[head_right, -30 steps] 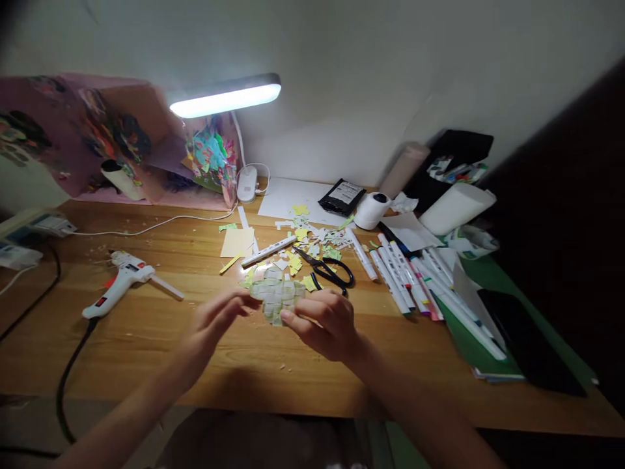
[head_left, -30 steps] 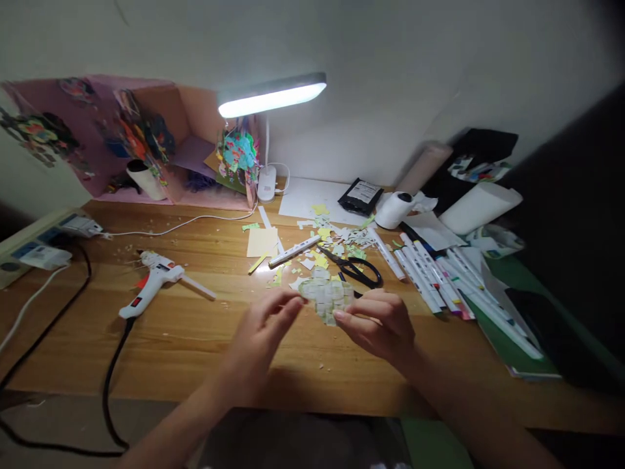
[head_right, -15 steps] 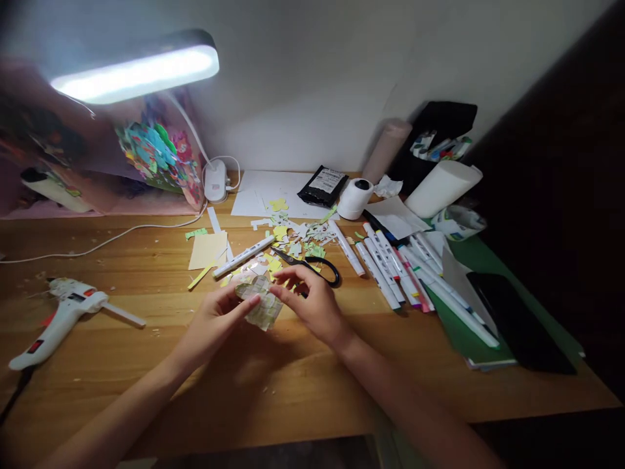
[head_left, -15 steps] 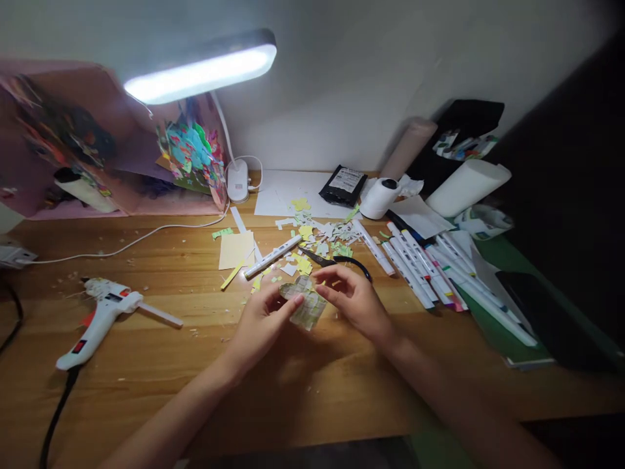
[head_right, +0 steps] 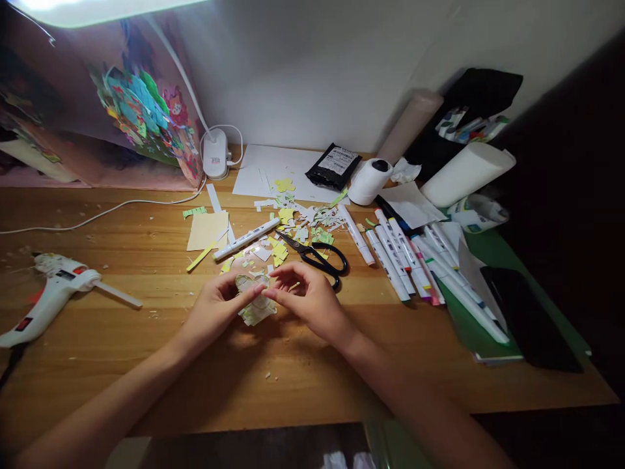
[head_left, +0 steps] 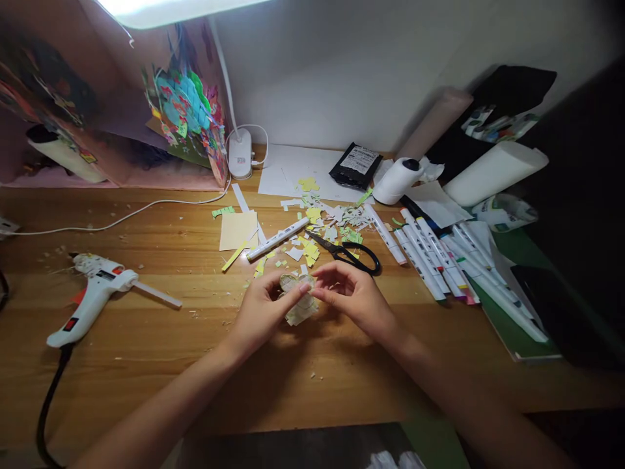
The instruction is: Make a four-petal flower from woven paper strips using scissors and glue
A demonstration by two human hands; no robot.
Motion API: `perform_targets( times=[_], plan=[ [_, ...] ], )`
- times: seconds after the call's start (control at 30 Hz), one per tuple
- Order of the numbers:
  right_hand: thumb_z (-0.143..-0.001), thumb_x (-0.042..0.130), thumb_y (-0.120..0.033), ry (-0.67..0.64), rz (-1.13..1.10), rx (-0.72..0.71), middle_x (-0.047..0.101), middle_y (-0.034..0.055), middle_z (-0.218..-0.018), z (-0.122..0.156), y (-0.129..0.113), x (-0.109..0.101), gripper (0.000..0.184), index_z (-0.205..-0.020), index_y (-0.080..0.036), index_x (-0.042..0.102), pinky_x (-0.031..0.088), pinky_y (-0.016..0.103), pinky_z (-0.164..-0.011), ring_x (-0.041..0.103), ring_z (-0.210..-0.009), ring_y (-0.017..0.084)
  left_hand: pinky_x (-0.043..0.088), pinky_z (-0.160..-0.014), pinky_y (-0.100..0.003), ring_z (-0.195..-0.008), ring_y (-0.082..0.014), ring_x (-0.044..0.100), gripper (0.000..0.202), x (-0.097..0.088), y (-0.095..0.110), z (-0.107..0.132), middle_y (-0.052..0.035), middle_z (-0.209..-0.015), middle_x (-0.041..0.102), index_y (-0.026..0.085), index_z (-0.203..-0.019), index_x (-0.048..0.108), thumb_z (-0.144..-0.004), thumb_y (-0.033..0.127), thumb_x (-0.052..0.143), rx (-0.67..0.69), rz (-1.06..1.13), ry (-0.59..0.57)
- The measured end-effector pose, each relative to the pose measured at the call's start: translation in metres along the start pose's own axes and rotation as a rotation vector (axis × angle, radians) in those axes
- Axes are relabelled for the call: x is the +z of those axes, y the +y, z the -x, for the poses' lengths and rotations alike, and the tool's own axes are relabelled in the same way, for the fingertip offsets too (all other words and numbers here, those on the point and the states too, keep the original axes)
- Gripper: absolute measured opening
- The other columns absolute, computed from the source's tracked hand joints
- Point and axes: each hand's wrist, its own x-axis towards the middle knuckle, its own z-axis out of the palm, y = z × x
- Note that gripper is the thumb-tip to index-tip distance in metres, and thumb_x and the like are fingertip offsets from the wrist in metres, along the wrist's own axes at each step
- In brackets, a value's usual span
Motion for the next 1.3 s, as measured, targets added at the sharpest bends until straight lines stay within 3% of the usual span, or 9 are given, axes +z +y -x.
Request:
perform_targets(
  times=[0.2,0.43,0.63,0.83,1.0,1.3],
  plan=[
    [-0.065,0.076,-0.038,0.004,0.049,0.046,0.064,-0.0007,-0.06,0.0,-0.002,-0.001,0.023,-0.064,-0.017,0.066,0.043,0.026,-0.055,0.055,-0.056,0.012,0.038,-0.055,-0.022,-0.06,-0.0113,0.048,0.03,0.002,0.006,0.004,-0.0017,-0.067,0.059,0.011,-0.075,0.064,-0.076,0.041,0.064,0.041,-0.1,-0.012],
    [-0.076,0.066,-0.03,0.04,0.15,-0.075,0.062,-0.0011,-0.062,0.002,-0.004,-0.002,0.019,-0.063,-0.018,0.062,0.043,0.026,-0.06,0.056,-0.061,0.014,0.038,-0.052,-0.021,-0.056,-0.0107,0.048,0.031,0.003,0.001,0.001,-0.0009,-0.065,0.059,0.012,-0.076,0.065,-0.073,0.043,0.067,0.031,-0.05,0.043],
    [-0.079,0.063,-0.027,0.176,0.121,-0.112,0.069,0.0007,-0.069,-0.003,-0.003,-0.009,0.012,-0.073,-0.019,0.068,0.046,0.026,-0.063,0.059,-0.064,0.014,0.038,-0.051,-0.02,-0.055,-0.0097,0.048,0.031,-0.002,0.005,-0.001,0.0011,-0.063,0.057,0.013,-0.072,0.061,-0.071,0.043,0.069,-0.004,0.007,0.155],
    [-0.068,0.074,-0.031,-0.016,0.032,-0.02,0.072,0.0016,-0.071,-0.001,-0.001,-0.001,0.013,-0.069,-0.019,0.072,0.049,0.029,-0.065,0.063,-0.067,0.017,0.041,-0.054,-0.022,-0.059,-0.0117,0.052,0.028,-0.001,0.004,0.002,-0.0021,-0.069,0.062,0.012,-0.074,0.064,-0.073,0.04,0.068,0.068,-0.068,0.118],
    [-0.071,0.071,-0.034,-0.035,0.09,-0.038,0.064,-0.001,-0.062,0.001,0.001,0.002,0.018,-0.063,-0.018,0.067,0.045,0.027,-0.06,0.056,-0.06,0.014,0.041,-0.056,-0.023,-0.063,-0.0134,0.054,0.025,0.001,0.003,0.004,-0.0034,-0.073,0.064,0.014,-0.076,0.066,-0.075,0.039,0.066,0.12,-0.138,0.073],
    [-0.076,0.064,-0.025,-0.027,0.06,-0.078,0.062,-0.0018,-0.064,0.002,-0.004,0.003,0.013,-0.064,-0.019,0.064,0.044,0.026,-0.061,0.055,-0.062,0.013,0.036,-0.051,-0.021,-0.055,-0.0098,0.047,0.029,0.001,0.003,-0.001,-0.0006,-0.065,0.058,0.012,-0.077,0.064,-0.077,0.04,0.064,0.077,-0.114,0.044]
  ],
)
